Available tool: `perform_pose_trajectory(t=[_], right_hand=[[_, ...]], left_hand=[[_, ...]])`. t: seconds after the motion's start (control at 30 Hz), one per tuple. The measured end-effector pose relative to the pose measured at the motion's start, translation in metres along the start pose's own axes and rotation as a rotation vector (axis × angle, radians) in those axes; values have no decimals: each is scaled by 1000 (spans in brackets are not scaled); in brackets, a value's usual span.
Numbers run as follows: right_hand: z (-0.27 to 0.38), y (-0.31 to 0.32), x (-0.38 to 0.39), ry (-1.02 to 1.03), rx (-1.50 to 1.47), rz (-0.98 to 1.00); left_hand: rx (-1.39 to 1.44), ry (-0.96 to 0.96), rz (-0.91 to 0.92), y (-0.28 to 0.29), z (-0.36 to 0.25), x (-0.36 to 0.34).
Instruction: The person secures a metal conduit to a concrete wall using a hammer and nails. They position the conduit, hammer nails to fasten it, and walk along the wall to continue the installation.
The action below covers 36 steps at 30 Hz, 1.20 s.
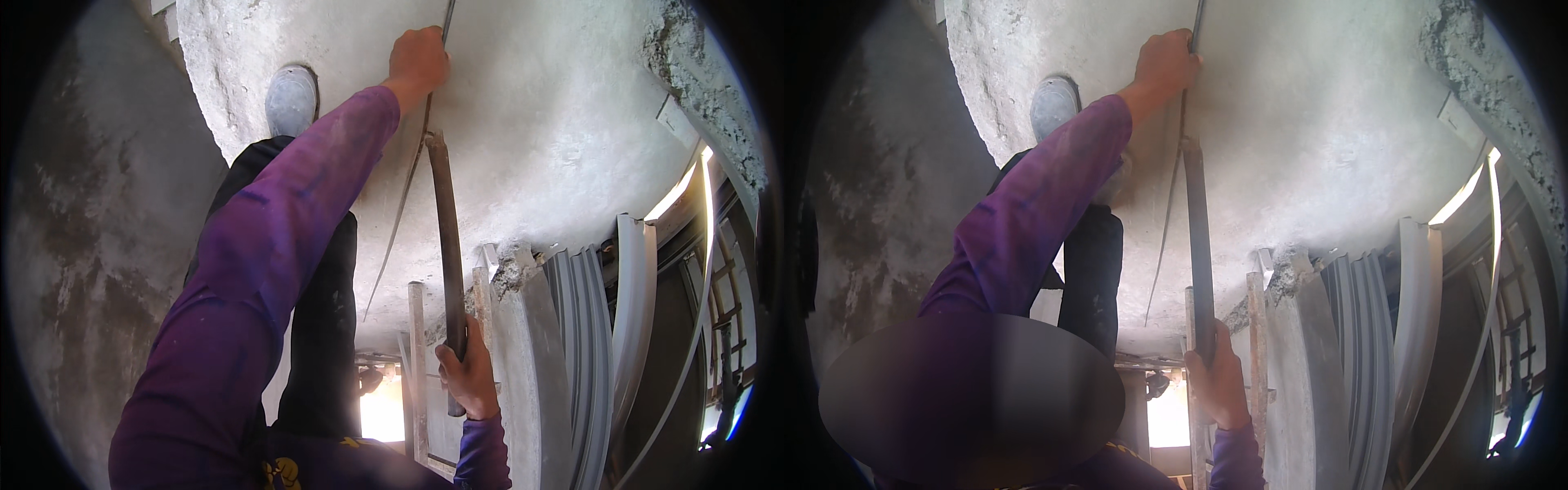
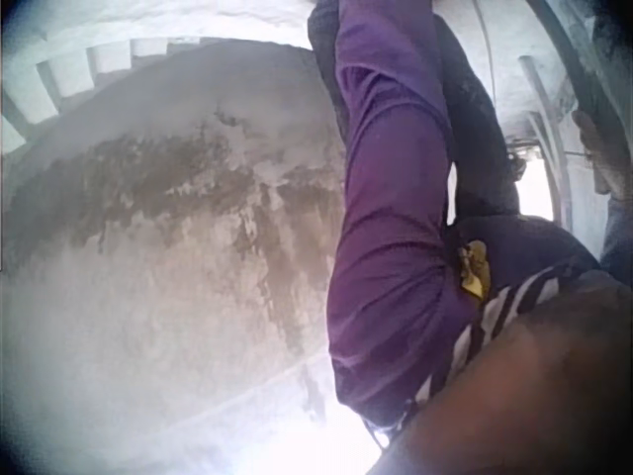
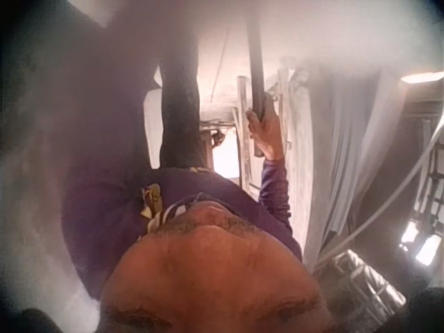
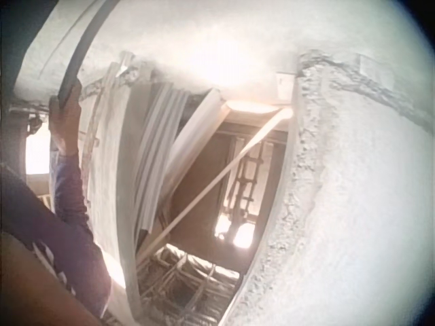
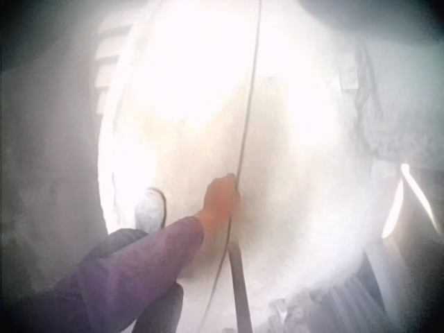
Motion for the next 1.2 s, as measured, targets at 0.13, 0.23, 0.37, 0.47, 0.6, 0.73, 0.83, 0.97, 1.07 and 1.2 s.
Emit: perform_pose_trajectory(t=[0.13,0.23,0.37,0.47,0.6,0.73,0.83,0.97,1.07,1.2], right_hand=[[-7,-2,-22,88,38,10],[-4,0,-29,100,84,25],[-1,8,-46,100,151,91],[10,8,-51,-23,33,131],[24,14,-47,29,154,92],[24,9,-62,101,396,-31],[10,7,-74,150,441,-50],[6,8,-87,128,421,-33],[-12,-1,-98,296,417,-109],[-18,-7,-104,280,384,-119]], left_hand=[[-11,-15,30,-2,6,-2],[-48,-3,38,0,8,-4],[-119,-2,39,0,23,-11],[-109,-9,33,-2,30,-19],[-105,-30,48,-9,26,-19],[-93,2,31,-14,26,-20],[-80,13,57,-16,28,-23],[-139,-6,51,-17,36,-28],[-168,14,88,-12,31,-31],[-293,-10,162,-5,29,-24]])
Point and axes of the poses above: each hand's wrist, its own x-axis away from the middle knuckle, its own y-axis out of the back of the hand, z = x × y, the point moved 3 cm from there along -x, towards the middle knuckle, and after that the axes turned 6 degrees about -x, right-handed, at the moved point
